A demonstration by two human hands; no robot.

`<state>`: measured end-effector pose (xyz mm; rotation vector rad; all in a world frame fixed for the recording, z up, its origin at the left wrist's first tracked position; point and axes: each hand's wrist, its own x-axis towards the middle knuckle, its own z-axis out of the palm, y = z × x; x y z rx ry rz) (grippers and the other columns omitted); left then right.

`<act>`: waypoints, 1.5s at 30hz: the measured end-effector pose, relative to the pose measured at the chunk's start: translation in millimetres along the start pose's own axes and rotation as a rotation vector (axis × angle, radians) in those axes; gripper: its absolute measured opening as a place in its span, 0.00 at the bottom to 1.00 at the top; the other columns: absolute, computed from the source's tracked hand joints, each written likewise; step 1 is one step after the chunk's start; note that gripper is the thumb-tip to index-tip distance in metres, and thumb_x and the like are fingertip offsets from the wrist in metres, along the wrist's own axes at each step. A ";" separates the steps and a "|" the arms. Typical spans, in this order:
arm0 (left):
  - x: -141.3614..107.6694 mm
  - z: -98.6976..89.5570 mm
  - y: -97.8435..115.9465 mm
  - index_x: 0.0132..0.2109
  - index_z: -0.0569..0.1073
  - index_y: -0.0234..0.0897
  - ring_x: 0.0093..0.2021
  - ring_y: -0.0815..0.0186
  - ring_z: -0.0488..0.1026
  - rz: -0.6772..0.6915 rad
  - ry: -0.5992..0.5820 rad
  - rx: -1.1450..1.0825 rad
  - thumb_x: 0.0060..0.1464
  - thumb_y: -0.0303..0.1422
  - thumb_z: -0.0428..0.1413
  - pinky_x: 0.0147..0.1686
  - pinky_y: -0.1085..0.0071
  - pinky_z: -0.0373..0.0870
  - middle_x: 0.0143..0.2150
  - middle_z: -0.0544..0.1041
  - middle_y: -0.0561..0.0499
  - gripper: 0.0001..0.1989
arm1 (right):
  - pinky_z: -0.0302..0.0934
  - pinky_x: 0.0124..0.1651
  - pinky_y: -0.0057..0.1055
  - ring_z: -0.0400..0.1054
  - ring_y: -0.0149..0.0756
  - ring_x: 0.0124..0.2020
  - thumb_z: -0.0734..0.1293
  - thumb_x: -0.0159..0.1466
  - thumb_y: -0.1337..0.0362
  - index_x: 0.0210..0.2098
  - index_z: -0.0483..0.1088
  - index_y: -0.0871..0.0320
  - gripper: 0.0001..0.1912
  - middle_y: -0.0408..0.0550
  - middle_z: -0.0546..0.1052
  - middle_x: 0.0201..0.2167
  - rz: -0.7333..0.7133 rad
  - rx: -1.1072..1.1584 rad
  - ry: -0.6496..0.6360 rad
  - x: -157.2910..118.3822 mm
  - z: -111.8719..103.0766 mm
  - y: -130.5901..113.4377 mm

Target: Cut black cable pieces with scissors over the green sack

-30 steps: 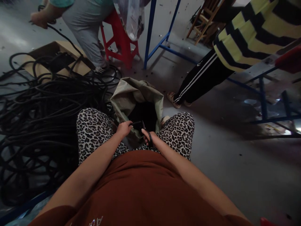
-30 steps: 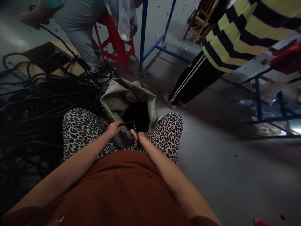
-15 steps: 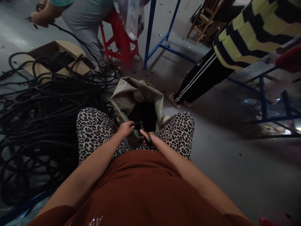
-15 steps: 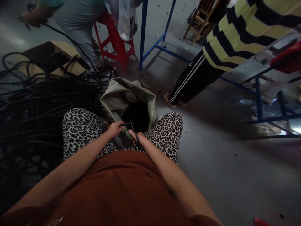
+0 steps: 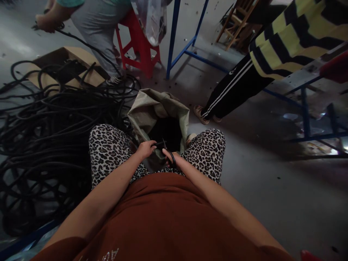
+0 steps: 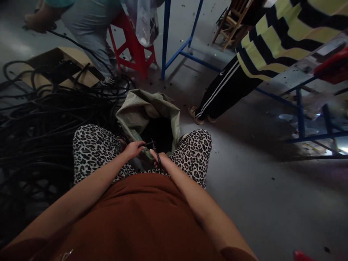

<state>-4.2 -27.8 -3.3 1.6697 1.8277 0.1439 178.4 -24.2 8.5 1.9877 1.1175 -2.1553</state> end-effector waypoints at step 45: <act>5.5 4.5 -7.0 0.51 0.71 0.43 0.45 0.64 0.73 -0.054 0.085 0.032 0.54 0.35 0.51 0.46 0.72 0.66 0.46 0.77 0.51 0.17 | 0.56 0.11 0.23 0.57 0.27 0.08 0.62 0.60 0.43 0.23 0.64 0.61 0.25 0.41 0.63 0.10 -0.060 -0.091 0.070 10.7 -4.5 7.6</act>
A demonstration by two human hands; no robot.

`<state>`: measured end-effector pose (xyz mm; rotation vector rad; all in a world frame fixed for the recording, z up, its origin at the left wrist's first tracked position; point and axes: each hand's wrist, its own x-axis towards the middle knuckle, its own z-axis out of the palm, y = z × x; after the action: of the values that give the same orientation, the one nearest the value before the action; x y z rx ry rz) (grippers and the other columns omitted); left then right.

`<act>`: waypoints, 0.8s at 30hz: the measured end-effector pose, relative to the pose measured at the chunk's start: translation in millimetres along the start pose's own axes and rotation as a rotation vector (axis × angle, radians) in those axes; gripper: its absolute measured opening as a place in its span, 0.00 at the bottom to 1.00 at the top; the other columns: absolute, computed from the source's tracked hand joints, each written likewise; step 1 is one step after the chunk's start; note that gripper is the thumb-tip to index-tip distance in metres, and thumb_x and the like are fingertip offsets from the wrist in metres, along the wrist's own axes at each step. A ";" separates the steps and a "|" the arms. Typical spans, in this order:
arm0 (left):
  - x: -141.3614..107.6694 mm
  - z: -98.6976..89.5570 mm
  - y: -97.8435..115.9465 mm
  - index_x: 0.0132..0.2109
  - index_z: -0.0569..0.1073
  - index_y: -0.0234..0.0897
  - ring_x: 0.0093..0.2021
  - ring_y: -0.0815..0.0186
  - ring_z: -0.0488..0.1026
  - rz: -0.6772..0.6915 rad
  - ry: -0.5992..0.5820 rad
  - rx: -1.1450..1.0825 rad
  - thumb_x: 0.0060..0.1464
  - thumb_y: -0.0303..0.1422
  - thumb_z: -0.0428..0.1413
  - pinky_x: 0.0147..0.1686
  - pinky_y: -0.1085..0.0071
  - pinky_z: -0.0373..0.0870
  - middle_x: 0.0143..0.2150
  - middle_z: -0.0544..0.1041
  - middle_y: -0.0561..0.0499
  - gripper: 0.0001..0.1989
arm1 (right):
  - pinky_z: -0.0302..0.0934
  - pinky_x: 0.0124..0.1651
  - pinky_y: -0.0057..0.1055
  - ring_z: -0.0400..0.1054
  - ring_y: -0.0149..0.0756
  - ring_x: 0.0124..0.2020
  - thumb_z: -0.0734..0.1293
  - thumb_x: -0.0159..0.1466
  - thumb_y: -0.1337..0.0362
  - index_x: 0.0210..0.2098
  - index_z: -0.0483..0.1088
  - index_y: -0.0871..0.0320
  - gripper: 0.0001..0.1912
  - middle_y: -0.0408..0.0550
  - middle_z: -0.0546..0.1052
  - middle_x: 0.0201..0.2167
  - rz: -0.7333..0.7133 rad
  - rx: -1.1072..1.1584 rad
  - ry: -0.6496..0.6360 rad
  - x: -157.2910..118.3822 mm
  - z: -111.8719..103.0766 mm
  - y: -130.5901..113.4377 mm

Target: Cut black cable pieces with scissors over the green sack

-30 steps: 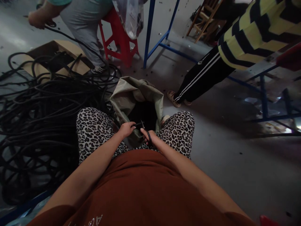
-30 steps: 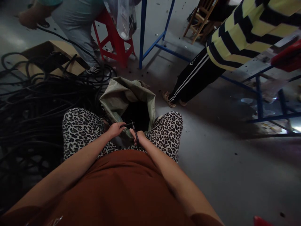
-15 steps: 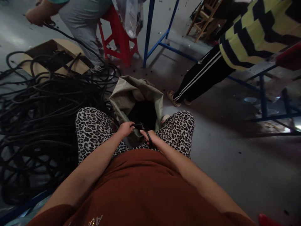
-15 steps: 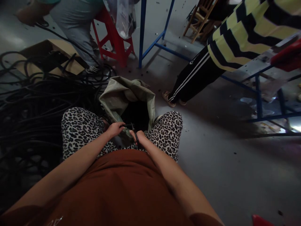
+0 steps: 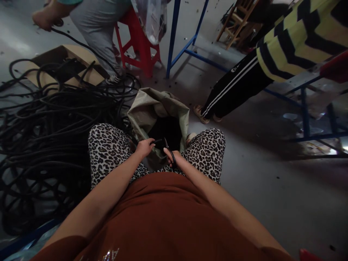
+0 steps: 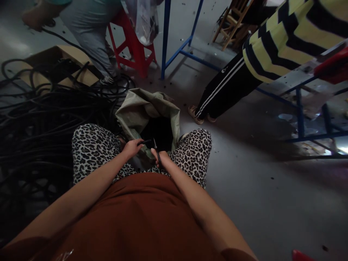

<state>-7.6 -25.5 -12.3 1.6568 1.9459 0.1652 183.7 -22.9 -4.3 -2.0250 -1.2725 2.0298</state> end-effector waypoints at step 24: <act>-2.9 -1.1 -0.2 0.49 0.70 0.41 0.45 0.65 0.73 0.060 0.033 -0.147 0.54 0.35 0.52 0.46 0.71 0.68 0.43 0.77 0.51 0.15 | 0.56 0.12 0.21 0.59 0.26 0.09 0.61 0.61 0.44 0.24 0.65 0.63 0.26 0.42 0.65 0.11 -0.030 0.100 -0.046 -2.9 0.1 -1.4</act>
<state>-8.1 -28.0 -10.5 1.6254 1.8617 0.3526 183.4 -23.6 -1.2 -1.9157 -1.1761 2.0935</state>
